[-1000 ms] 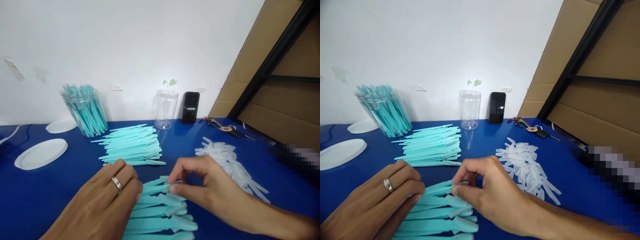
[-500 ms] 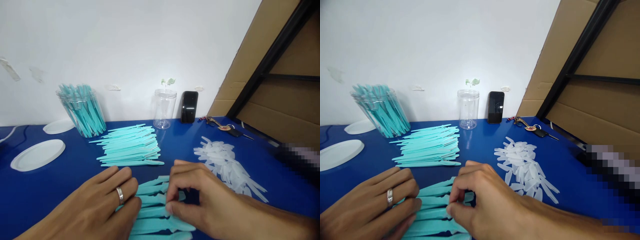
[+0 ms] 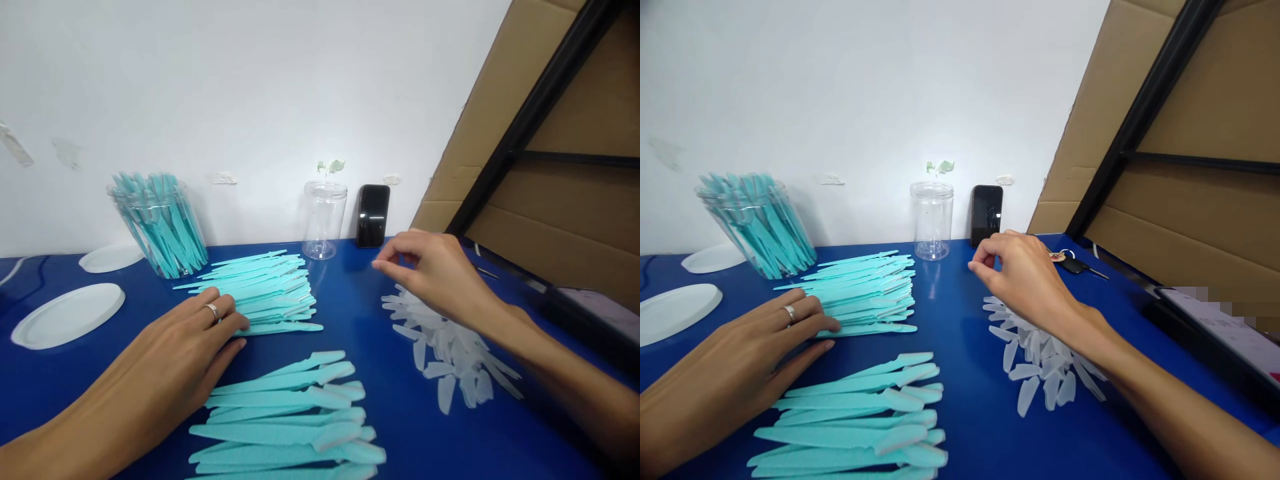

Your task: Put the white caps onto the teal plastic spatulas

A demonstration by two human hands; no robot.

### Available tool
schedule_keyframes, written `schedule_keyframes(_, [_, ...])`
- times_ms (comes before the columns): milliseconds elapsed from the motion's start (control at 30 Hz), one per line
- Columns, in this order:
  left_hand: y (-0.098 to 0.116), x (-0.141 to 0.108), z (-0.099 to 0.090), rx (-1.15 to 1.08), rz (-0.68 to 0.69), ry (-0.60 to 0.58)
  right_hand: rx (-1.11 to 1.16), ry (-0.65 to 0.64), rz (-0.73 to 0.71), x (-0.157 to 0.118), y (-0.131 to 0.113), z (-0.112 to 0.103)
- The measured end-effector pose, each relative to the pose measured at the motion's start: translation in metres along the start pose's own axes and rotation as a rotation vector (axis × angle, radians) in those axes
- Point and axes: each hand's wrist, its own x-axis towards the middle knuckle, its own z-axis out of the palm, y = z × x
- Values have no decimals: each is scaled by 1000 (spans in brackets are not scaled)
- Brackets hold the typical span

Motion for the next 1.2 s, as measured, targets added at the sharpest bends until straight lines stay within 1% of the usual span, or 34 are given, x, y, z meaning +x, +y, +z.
schedule_keyframes(133, [-2,0,4,26,52,43,-155,-192,72,10,26,-9])
schedule_keyframes(233, [-1,0,4,104,75,48,-203,-325,91,12,38,-12])
schedule_keyframes(367, [1,2,1,220,116,45,-162,-479,90,7,36,-12])
schedule_keyframes(467, [3,3,0,291,151,17,-162,-539,102,3,32,-8])
schedule_keyframes(533, [3,3,1,329,156,-9,-167,-538,100,3,32,-5])
schedule_keyframes(700, [3,2,1,359,192,-21,-188,-432,55,4,31,-1])
schedule_keyframes(900, [-1,0,-2,260,123,-20,-136,-346,6,3,23,2])
schedule_keyframes(1100, [3,3,-2,325,166,-25,-117,-360,-13,0,14,4])
schedule_keyframes(1200, [4,5,-1,271,148,-15,-104,-354,-12,-1,10,5])
